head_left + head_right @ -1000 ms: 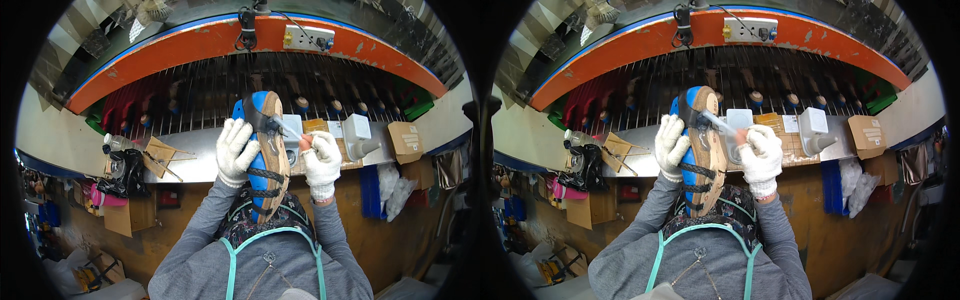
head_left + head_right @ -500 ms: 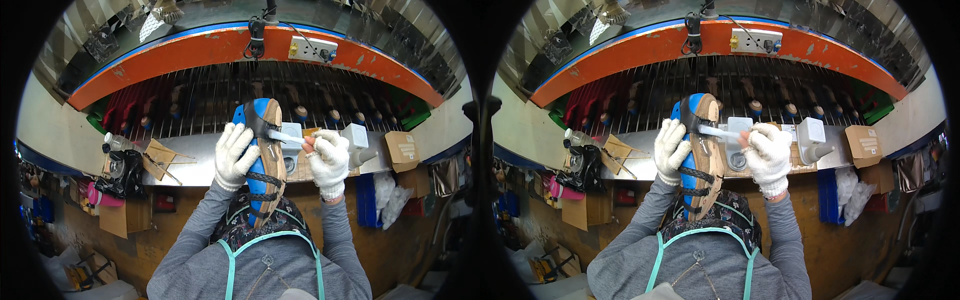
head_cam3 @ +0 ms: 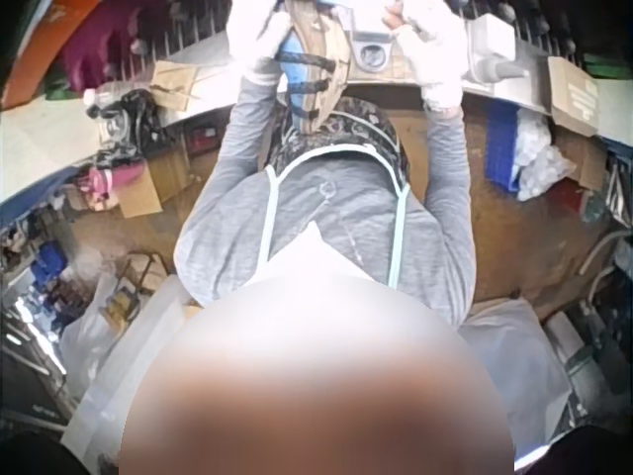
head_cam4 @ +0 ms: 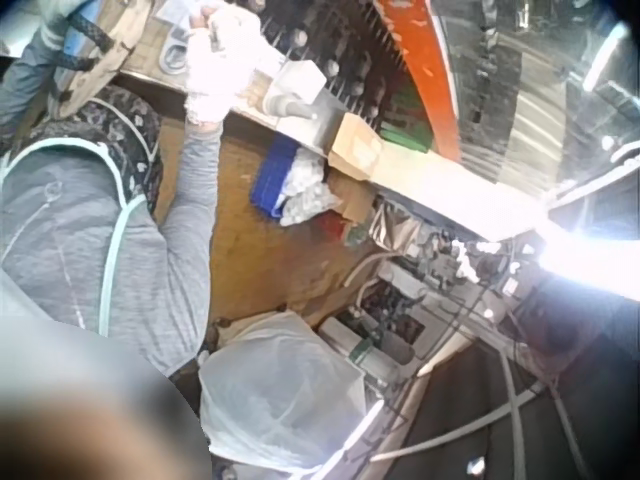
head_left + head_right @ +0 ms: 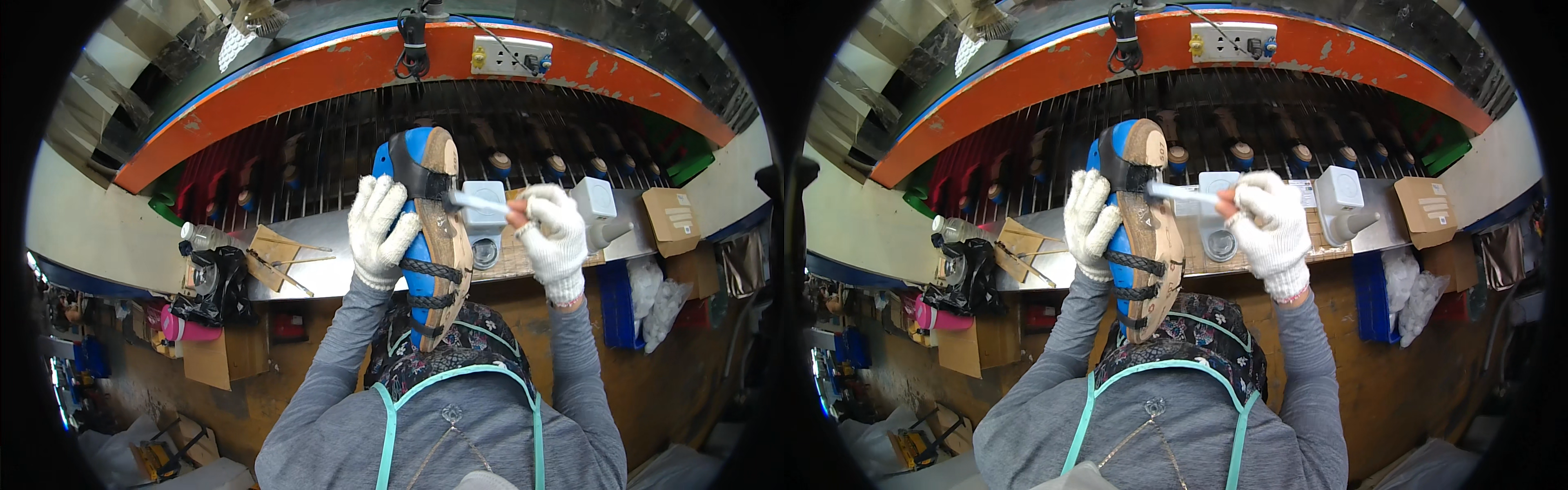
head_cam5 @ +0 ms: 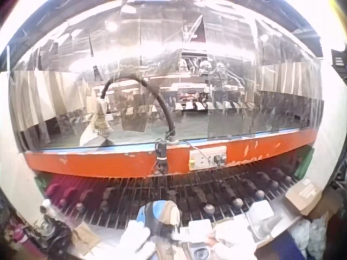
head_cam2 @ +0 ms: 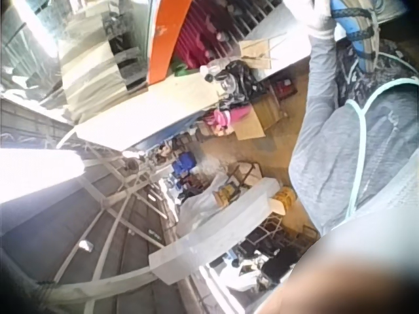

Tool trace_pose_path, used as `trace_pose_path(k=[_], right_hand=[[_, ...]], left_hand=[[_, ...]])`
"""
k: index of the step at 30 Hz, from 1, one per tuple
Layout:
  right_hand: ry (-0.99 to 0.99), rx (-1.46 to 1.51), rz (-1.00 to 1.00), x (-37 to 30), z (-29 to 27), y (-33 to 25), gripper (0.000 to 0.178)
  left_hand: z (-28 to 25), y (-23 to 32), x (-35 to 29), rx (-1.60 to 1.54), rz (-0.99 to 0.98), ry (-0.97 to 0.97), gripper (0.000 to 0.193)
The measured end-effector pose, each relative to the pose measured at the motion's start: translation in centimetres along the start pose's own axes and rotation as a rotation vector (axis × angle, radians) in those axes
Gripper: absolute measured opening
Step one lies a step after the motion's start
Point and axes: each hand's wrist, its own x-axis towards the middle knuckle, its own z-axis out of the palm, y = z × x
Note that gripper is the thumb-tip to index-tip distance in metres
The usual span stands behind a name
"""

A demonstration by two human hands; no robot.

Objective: The person repeatedly dips a brush into a container of gray adhesive and applies it to the sole and side edges of a blue and black shoe. The person rotates the shoe to cover different areas and places it on a rack between applications.

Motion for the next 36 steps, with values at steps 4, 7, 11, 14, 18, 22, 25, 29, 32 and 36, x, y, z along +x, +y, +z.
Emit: trace_pose_path(k=[4, 7, 11, 14, 18, 22, 25, 29, 32, 36], right_hand=[[-0.138, 0.271, 0.276, -3.5, 0.7, -0.5, 0.013], [-0.107, 0.379, 0.370, -5.0, 1.2, -1.0, 0.012], [-0.058, 0.249, 0.389, -4.3, 1.9, -1.1, 0.014], [-0.013, -0.001, 0.243, -3.3, 1.9, -1.3, 0.013], [0.051, -0.210, 0.067, -2.1, 1.9, -1.7, 0.014], [0.058, -0.270, 0.012, -1.2, 1.7, -2.2, 0.018], [0.114, -0.373, -0.083, -0.6, 1.7, -2.4, 0.019], [0.161, -0.318, -0.175, 0.5, 2.1, -1.5, 0.019], [0.025, -0.204, -0.072, 0.8, 1.7, -0.6, 0.017], [-0.121, -0.016, 0.084, 0.7, 1.0, 0.1, 0.012]], left_hand=[[-0.3, -0.6, -0.1, 0.058, 0.000, 0.038, 0.035], [-0.5, -0.7, -0.2, 0.103, 0.020, 0.014, 0.035], [-0.6, -0.6, -0.4, 0.120, 0.023, -0.030, 0.036], [-0.5, -0.4, -0.4, 0.113, 0.035, -0.055, 0.037], [-0.6, -0.5, -0.4, 0.116, 0.047, -0.074, 0.038], [-0.8, -0.6, -0.2, 0.133, 0.054, -0.102, 0.037], [-0.8, -0.8, 0.1, 0.139, 0.062, -0.104, 0.038], [-0.6, -1.3, 0.6, 0.139, 0.064, -0.090, 0.040], [-0.5, -1.6, 0.7, 0.122, 0.054, -0.056, 0.040], [-0.4, -2.1, 0.8, 0.168, 0.044, -0.056, 0.040]])
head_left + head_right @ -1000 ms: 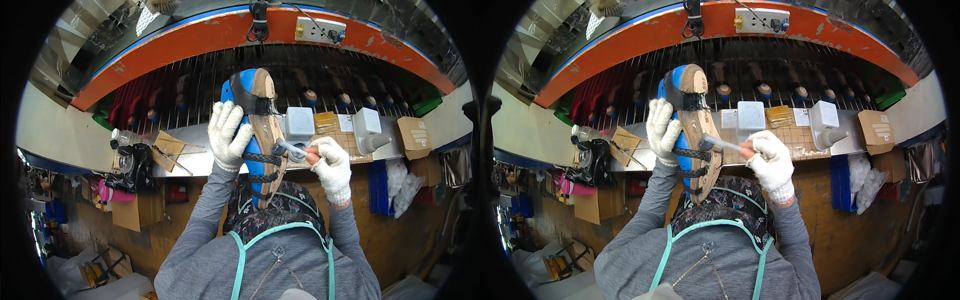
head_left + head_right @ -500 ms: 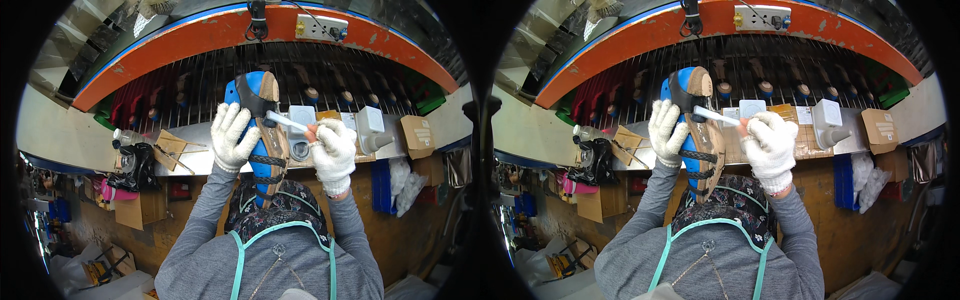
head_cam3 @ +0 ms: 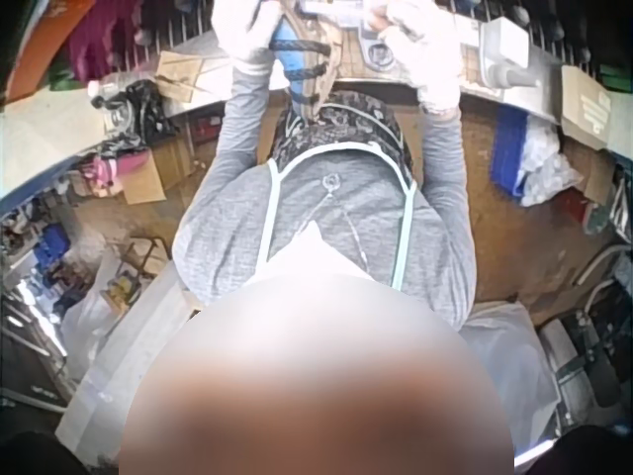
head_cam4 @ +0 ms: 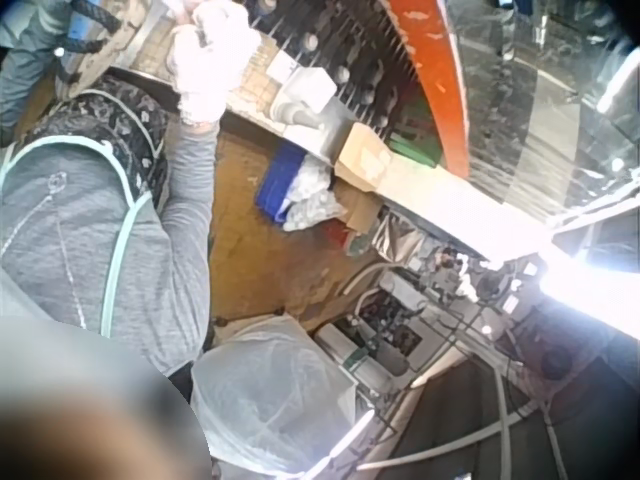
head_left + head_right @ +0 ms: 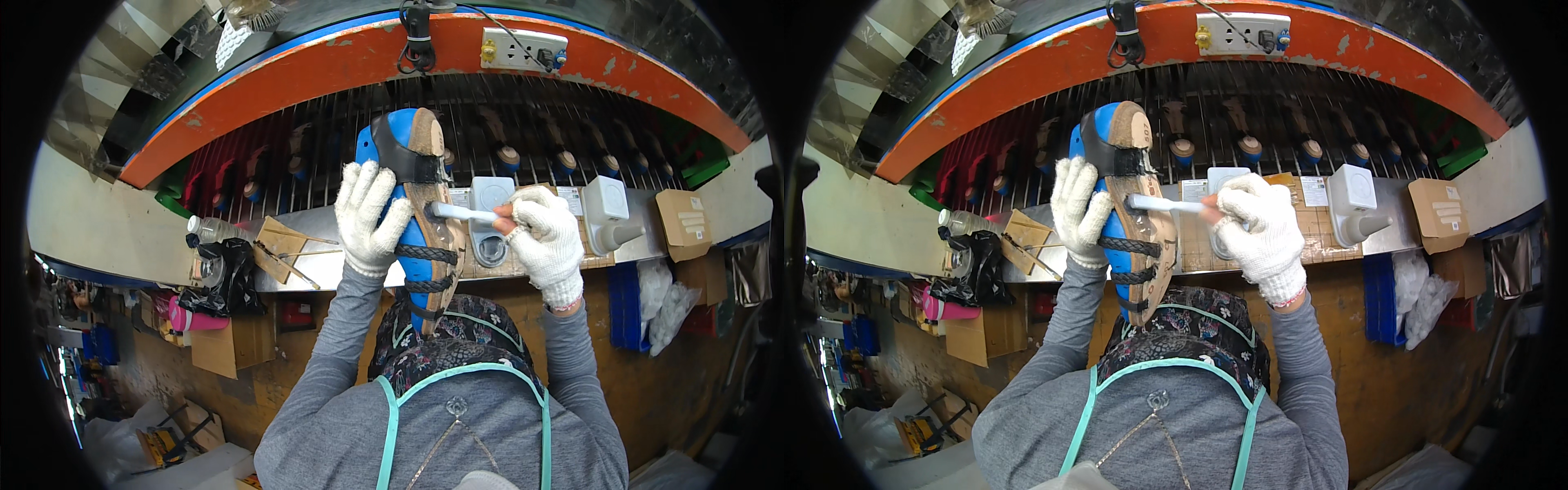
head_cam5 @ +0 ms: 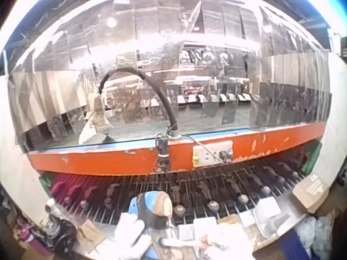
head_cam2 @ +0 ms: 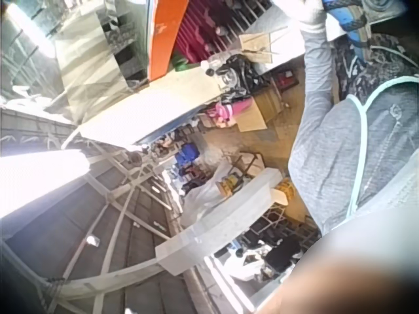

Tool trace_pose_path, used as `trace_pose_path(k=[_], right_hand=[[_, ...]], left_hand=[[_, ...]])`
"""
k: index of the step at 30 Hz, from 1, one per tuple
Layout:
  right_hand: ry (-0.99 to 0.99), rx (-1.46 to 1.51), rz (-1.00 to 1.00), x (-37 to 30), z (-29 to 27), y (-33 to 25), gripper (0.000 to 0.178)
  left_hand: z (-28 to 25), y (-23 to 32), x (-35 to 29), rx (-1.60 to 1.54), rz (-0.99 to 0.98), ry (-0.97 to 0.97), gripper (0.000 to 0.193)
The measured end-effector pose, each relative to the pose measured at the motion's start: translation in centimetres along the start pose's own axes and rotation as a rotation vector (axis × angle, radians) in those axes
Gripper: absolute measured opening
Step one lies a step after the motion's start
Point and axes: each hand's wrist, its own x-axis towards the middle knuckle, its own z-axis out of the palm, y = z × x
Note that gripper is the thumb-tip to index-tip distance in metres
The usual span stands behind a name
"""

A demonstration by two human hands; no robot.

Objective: The person repeatedly dips a brush into a container of gray adhesive and applies it to the sole and side edges of a blue and black shoe. The person rotates the shoe to cover different areas and places it on a rack between applications.

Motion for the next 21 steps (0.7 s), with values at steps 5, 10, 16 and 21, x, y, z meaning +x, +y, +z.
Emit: trace_pose_path(k=[5, 10, 16, 21], right_hand=[[-0.061, 0.006, 0.055, -1.0, -0.3, 0.3, 0.015], [-0.017, 0.077, 0.051, -2.0, 0.1, 0.8, 0.011], [-0.127, 0.605, 0.346, -1.7, 0.3, 2.6, 0.015], [0.074, 0.420, 0.564, -4.7, 3.4, 1.3, 0.013]], left_hand=[[0.6, -0.6, 0.0, 0.013, 0.000, 0.031, 0.040], [1.1, -0.8, -0.3, 0.026, -0.025, 0.042, 0.036], [2.5, 0.0, -0.9, 0.032, -0.097, 0.093, 0.034], [4.2, 1.2, -1.9, 0.075, -0.181, 0.146, 0.037]])
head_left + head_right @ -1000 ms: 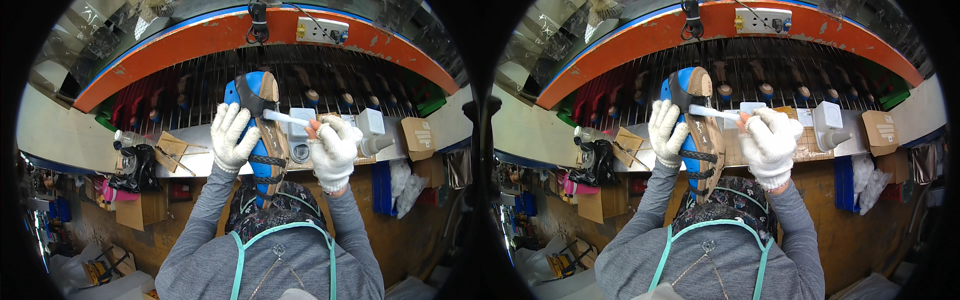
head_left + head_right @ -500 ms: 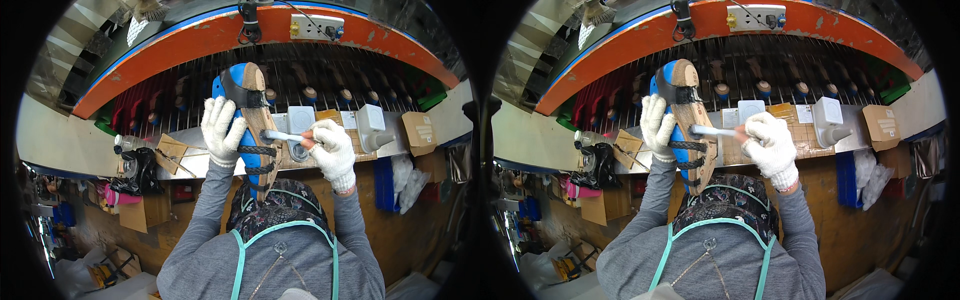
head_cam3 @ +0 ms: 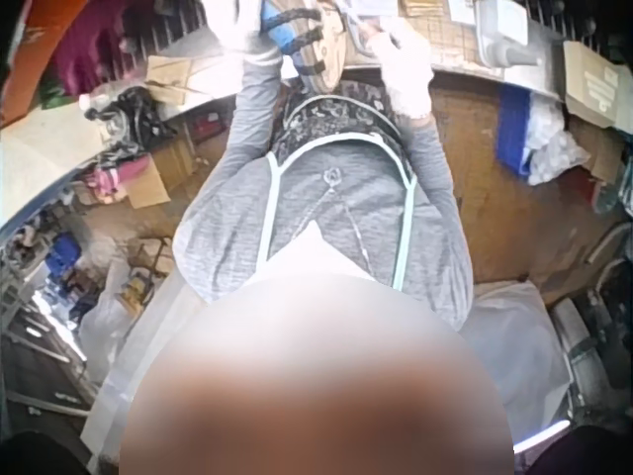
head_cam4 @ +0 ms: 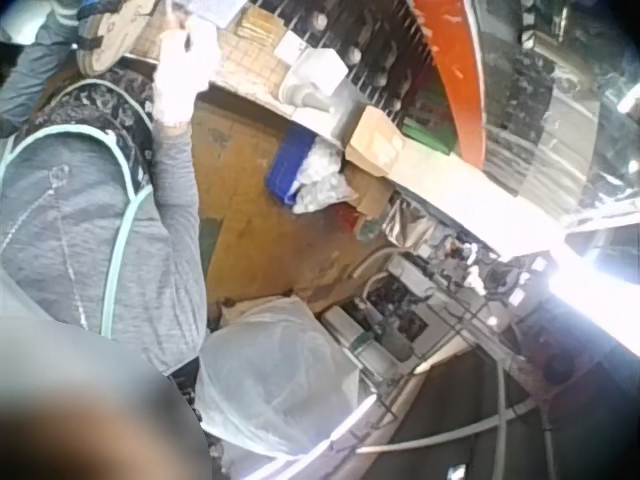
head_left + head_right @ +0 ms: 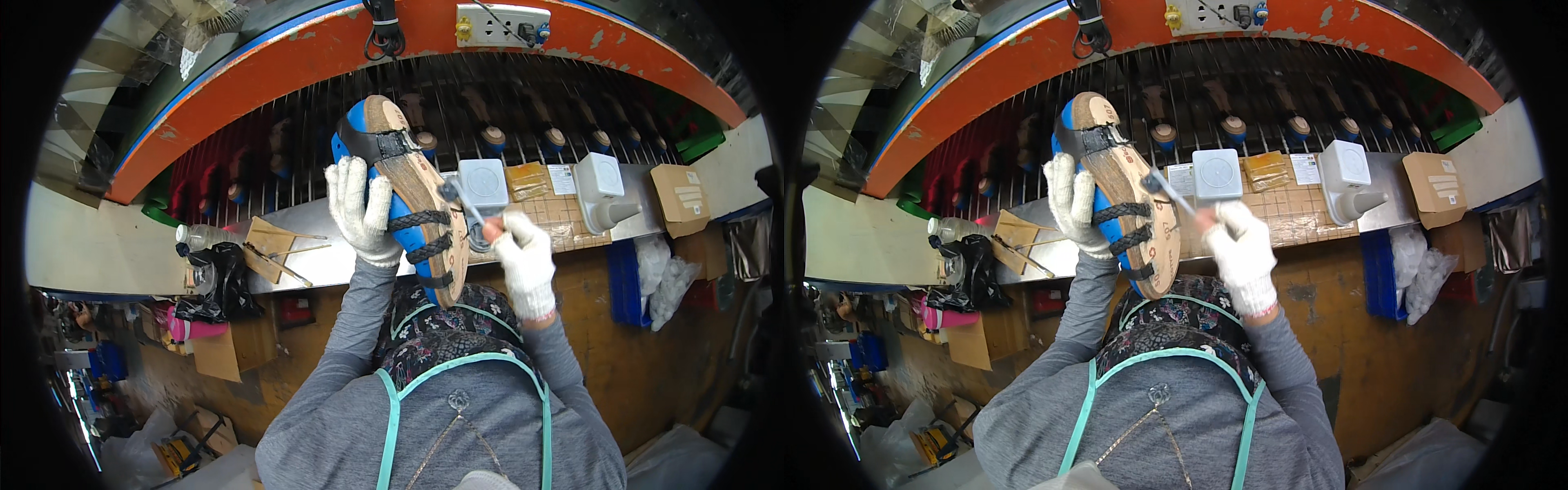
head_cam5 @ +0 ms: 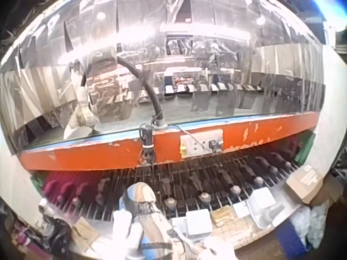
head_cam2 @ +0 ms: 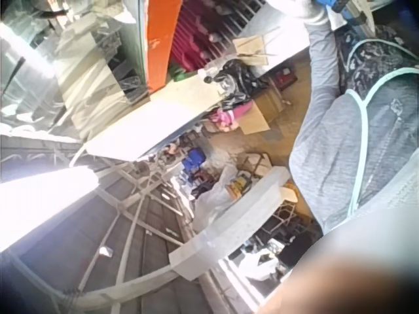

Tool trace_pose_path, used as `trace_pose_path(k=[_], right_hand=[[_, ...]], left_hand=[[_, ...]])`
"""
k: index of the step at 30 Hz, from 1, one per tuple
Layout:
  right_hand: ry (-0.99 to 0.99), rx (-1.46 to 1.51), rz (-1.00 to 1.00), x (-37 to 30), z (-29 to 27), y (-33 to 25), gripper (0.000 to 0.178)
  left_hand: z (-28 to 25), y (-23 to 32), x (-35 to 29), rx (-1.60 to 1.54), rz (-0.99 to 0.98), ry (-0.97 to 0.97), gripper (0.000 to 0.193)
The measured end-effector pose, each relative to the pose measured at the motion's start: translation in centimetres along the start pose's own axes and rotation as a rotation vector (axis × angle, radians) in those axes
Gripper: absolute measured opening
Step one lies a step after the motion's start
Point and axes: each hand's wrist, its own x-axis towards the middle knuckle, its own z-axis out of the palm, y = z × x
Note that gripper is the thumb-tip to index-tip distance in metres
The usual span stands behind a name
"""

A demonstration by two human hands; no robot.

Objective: The person repeatedly dips a brush into a container of gray adhesive and applies it to the sole and side edges of a blue and black shoe. The person rotates the shoe to cover different areas and places it on a rack between applications.

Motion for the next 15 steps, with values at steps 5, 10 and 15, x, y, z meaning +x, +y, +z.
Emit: trace_pose_path(k=[5, 10, 15], right_hand=[[-0.101, 0.119, 0.202, -4.4, -1.5, -1.0, 0.015], [-0.025, 0.068, 0.133, -5.8, -0.5, -0.8, 0.017], [0.083, -0.092, 0.002, -5.4, 0.0, -0.2, 0.018]], left_hand=[[0.3, 0.2, -1.3, 0.057, -0.039, -0.009, 0.041], [0.5, 0.2, -2.1, 0.064, -0.037, -0.018, 0.044], [-0.1, 0.0, -2.6, 0.067, -0.022, -0.063, 0.044]])
